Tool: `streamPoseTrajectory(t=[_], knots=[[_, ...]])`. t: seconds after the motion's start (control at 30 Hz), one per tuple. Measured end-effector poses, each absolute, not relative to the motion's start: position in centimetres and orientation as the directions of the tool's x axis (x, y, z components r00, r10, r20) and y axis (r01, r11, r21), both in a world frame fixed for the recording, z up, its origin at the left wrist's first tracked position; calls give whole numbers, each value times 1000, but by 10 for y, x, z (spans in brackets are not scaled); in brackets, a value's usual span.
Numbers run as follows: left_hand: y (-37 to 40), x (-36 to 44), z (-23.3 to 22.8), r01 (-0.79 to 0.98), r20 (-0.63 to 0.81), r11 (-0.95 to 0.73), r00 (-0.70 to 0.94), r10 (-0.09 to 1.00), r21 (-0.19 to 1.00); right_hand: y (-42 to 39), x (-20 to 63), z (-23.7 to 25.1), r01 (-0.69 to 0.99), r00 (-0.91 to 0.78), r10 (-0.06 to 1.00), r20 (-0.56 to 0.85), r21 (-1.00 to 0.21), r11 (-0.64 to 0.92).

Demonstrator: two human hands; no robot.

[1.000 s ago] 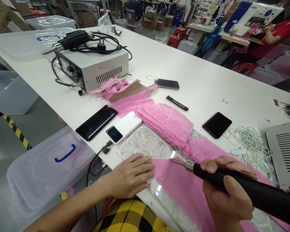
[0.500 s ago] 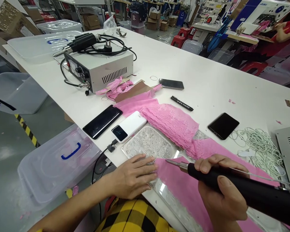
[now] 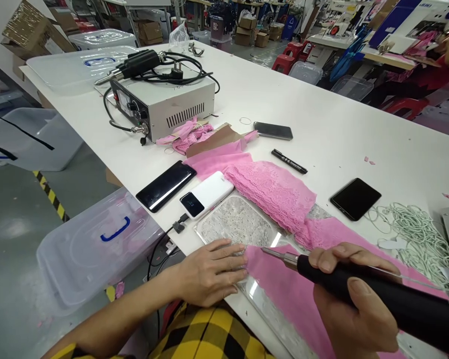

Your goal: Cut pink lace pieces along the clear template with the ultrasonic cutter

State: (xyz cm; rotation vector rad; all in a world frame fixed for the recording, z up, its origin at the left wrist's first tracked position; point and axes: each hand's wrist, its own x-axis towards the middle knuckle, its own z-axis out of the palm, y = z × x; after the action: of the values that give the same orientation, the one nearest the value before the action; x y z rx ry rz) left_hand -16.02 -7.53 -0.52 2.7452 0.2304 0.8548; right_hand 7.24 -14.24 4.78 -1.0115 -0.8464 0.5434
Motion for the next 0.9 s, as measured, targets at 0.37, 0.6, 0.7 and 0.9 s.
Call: streamPoseTrajectory(t=[0.37,0.6,0.7,0.9], knots=[[-75,-160,-6,54,563,-956,798,214,287,-139,77,52,21,619,702,351,-901,432],[-74,-160,-7,57,542,-955,813,214,291,-139,86,55,61,663,650,371,-892,448],[-74,-159,-6,52,559,-955,801,215,293,-141,82,53,63,656,665,358,-903,425],[-74,-158,-5,43,579,-953,786,218,301,-143,80,49,53,640,688,343,-913,405]])
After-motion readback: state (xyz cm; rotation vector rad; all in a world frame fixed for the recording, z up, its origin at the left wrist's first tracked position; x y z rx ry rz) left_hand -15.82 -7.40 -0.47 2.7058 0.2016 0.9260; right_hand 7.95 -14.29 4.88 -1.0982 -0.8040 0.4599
